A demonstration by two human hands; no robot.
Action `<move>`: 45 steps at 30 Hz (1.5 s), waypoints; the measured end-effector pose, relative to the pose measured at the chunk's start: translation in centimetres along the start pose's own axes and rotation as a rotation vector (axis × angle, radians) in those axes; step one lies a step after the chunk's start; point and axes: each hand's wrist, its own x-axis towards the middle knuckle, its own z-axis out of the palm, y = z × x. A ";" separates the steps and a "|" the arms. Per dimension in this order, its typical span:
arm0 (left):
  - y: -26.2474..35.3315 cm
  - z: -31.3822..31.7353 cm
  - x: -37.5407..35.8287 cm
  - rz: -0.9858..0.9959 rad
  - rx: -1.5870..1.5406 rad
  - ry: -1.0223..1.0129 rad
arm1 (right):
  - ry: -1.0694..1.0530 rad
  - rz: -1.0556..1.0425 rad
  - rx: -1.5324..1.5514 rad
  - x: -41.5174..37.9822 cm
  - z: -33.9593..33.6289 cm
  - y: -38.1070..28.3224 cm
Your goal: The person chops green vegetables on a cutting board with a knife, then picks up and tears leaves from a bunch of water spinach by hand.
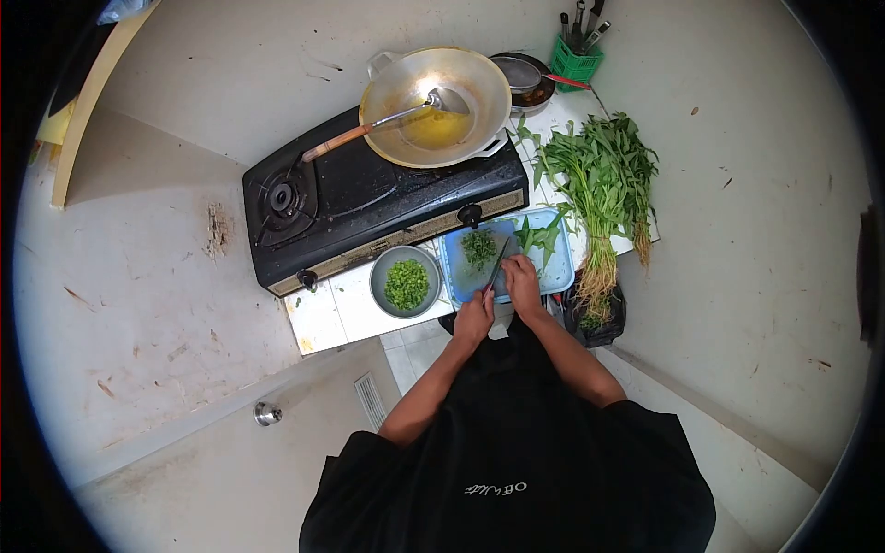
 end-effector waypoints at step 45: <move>-1.8 -0.1 -1.9 -0.014 0.038 -0.015 | 0.017 0.005 -0.001 0.2 0.0 0.3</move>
